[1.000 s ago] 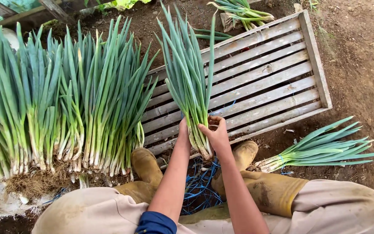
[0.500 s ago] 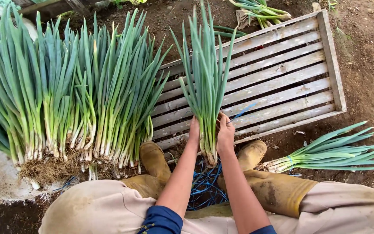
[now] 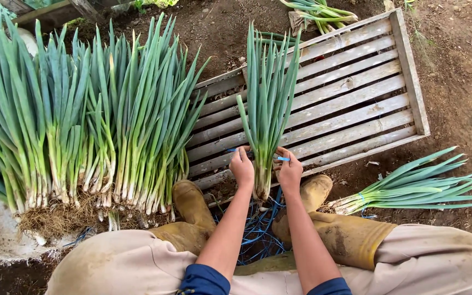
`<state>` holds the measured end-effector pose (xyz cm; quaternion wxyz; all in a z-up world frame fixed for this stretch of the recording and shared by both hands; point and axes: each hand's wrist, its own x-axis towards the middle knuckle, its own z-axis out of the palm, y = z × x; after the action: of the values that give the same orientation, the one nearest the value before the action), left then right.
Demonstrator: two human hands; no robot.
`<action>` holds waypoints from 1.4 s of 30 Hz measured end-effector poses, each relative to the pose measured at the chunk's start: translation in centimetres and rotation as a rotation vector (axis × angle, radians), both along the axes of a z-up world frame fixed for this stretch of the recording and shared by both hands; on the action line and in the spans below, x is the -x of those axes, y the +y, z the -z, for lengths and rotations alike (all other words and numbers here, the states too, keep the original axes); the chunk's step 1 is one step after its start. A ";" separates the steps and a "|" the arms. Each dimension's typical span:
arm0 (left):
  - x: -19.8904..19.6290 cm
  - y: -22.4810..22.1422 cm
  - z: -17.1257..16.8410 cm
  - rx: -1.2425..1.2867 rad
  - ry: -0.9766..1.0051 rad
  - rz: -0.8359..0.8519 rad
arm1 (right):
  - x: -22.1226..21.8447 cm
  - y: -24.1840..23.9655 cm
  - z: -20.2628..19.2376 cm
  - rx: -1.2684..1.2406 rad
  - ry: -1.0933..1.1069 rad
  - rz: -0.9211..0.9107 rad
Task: Bundling green onions with blue plastic string in an agricultural setting.
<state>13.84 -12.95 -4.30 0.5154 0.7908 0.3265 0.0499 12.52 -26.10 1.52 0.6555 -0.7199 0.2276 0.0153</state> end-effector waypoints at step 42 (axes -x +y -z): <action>1.7 3.8 -3.4 0.264 0.016 0.174 | 1.7 -0.7 0.2 -0.133 -0.103 0.033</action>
<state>12.16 -9.10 -0.88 0.6147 0.7417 0.2645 -0.0448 10.83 -26.78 1.32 0.7129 -0.6708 0.2039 -0.0175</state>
